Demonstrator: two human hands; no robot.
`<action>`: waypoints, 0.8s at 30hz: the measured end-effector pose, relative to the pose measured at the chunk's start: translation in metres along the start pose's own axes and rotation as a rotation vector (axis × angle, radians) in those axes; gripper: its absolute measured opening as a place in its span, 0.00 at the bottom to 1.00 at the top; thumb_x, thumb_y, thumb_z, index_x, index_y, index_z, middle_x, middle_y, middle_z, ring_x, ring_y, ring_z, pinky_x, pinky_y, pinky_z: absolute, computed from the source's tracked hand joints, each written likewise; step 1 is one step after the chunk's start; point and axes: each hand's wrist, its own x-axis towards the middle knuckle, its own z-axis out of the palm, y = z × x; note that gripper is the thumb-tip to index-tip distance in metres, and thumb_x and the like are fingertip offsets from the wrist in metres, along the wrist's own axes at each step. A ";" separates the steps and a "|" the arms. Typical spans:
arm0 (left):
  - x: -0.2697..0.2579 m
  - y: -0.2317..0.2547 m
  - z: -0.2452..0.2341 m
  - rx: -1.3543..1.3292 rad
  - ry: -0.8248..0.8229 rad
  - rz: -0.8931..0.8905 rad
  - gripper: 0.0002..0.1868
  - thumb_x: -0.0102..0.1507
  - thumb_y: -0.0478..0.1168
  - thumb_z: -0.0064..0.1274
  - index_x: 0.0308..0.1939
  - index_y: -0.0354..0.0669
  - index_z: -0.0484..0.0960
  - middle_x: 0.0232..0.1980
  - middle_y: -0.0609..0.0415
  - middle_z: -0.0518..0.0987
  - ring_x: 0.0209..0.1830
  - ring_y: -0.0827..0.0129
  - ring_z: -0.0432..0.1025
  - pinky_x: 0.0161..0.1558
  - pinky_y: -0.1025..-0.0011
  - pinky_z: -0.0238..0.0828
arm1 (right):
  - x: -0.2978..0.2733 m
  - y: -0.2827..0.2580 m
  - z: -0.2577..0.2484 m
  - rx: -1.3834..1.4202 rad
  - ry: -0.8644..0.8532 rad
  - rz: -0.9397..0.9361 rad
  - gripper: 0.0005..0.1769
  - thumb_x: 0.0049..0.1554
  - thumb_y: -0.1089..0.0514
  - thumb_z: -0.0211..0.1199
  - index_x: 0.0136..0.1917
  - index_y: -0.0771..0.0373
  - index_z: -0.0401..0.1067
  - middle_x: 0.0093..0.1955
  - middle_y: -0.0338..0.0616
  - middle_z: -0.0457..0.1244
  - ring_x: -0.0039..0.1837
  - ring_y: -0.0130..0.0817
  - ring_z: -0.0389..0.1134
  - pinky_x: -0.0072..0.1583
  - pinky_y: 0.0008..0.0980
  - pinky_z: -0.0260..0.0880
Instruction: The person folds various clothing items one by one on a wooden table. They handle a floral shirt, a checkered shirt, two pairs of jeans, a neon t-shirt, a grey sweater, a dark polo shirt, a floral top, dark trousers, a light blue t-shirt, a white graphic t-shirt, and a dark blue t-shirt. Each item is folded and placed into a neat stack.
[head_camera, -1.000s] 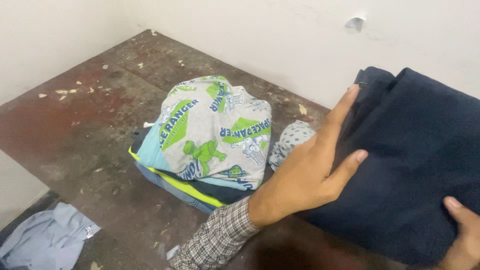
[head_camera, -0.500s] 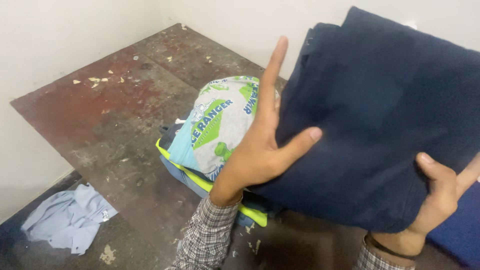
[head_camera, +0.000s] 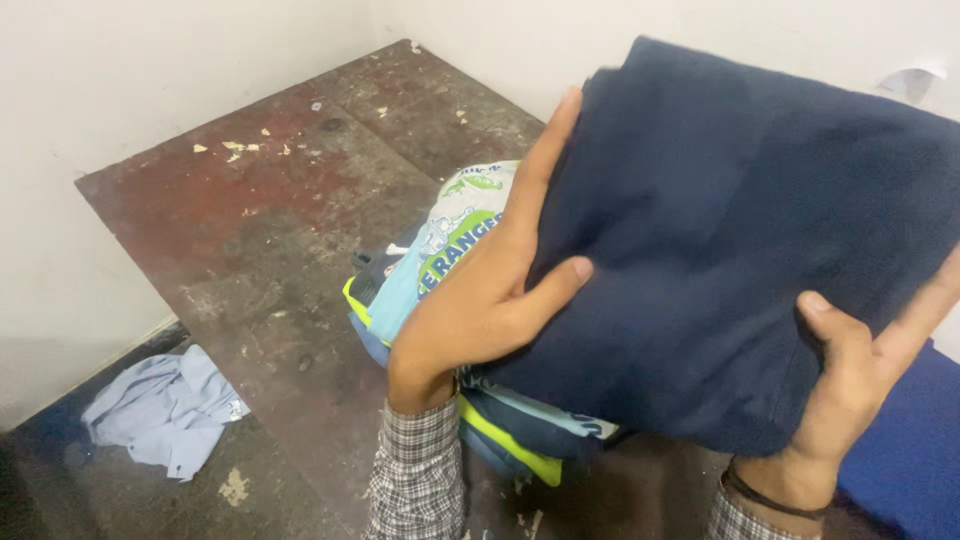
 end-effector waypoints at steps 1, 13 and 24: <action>0.002 -0.001 0.003 -0.005 0.036 0.014 0.48 0.69 0.30 0.51 0.83 0.39 0.35 0.88 0.38 0.41 0.88 0.54 0.37 0.87 0.64 0.32 | 0.003 0.002 0.000 -0.027 -0.015 -0.006 0.51 0.56 0.71 0.51 0.88 0.64 0.36 0.87 0.60 0.44 0.85 0.51 0.50 0.82 0.42 0.50; -0.014 -0.014 -0.024 0.024 0.242 -0.084 0.37 0.72 0.31 0.52 0.81 0.42 0.50 0.85 0.42 0.56 0.84 0.54 0.57 0.85 0.61 0.52 | 0.004 0.002 0.048 -0.062 -0.153 0.167 0.53 0.56 0.64 0.54 0.89 0.66 0.34 0.91 0.59 0.38 0.91 0.51 0.42 0.88 0.44 0.42; -0.014 -0.046 -0.042 0.402 0.171 -0.592 0.38 0.63 0.45 0.56 0.76 0.49 0.59 0.63 0.36 0.78 0.63 0.46 0.75 0.61 0.58 0.72 | 0.007 0.039 0.058 -0.513 -0.554 0.352 0.52 0.59 0.58 0.60 0.85 0.63 0.31 0.88 0.62 0.31 0.88 0.52 0.30 0.81 0.48 0.33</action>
